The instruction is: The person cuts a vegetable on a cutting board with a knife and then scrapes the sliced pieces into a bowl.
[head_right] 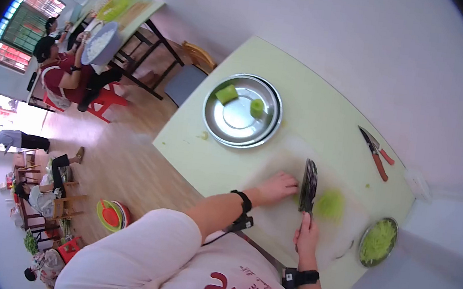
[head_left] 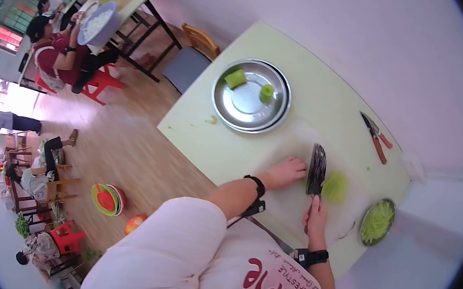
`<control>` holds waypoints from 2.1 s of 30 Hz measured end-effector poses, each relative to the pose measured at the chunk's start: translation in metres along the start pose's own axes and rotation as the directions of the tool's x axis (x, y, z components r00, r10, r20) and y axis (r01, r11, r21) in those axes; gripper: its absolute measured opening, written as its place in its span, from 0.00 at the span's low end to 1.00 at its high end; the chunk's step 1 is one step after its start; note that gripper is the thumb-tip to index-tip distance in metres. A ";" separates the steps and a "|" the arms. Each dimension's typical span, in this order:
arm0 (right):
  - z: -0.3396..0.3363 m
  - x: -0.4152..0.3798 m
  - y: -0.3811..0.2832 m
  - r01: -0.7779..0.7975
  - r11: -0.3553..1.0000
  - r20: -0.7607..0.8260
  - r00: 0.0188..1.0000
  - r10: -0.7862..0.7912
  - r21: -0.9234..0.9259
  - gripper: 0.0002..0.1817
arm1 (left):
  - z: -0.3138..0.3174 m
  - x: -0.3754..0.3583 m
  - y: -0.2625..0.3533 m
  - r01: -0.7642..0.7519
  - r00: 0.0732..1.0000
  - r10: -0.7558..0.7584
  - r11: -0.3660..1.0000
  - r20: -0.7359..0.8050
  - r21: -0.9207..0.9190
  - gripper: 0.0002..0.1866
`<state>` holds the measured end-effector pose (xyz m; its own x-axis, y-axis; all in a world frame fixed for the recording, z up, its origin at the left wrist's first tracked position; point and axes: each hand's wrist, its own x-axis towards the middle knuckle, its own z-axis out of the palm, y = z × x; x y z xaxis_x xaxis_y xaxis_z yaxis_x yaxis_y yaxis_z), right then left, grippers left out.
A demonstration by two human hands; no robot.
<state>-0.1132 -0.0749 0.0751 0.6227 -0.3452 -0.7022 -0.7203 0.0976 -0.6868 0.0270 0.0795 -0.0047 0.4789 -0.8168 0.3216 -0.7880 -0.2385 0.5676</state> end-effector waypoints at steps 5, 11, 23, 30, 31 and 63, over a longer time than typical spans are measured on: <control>-0.008 -0.005 -0.007 -0.012 0.998 -0.083 0.997 0.007 -0.058 0.23 | 0.006 -0.003 -0.006 0.011 1.000 -0.012 1.000 0.015 0.012 0.10; -0.002 -0.009 -0.005 0.141 0.975 -0.020 0.989 -0.146 -0.173 0.20 | -0.004 0.000 -0.001 0.035 0.999 -0.035 0.999 -0.016 0.033 0.09; 0.002 -0.010 -0.011 0.147 0.948 0.011 0.989 -0.151 -0.282 0.22 | 0.001 -0.001 -0.004 0.056 0.998 -0.055 0.998 -0.032 0.040 0.09; 0.002 -0.001 0.000 0.159 0.914 -0.007 0.985 -0.175 -0.374 0.24 | 0.000 0.000 -0.002 0.068 0.997 -0.067 0.997 -0.025 0.040 0.08; 0.003 -0.002 0.000 0.157 0.915 -0.010 0.985 -0.173 -0.373 0.24 | -0.001 0.000 -0.002 0.063 0.998 -0.062 0.997 -0.029 0.042 0.08; 0.002 0.000 0.003 0.202 0.931 0.016 0.978 -0.207 -0.304 0.24 | -0.004 0.002 0.000 0.063 0.997 -0.061 0.997 -0.051 0.042 0.09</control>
<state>-0.1147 -0.0727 0.0729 0.7635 -0.3426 -0.5475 -0.6374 -0.2629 -0.7243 0.0297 0.0802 -0.0013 0.5452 -0.7729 0.3246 -0.7716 -0.3113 0.5548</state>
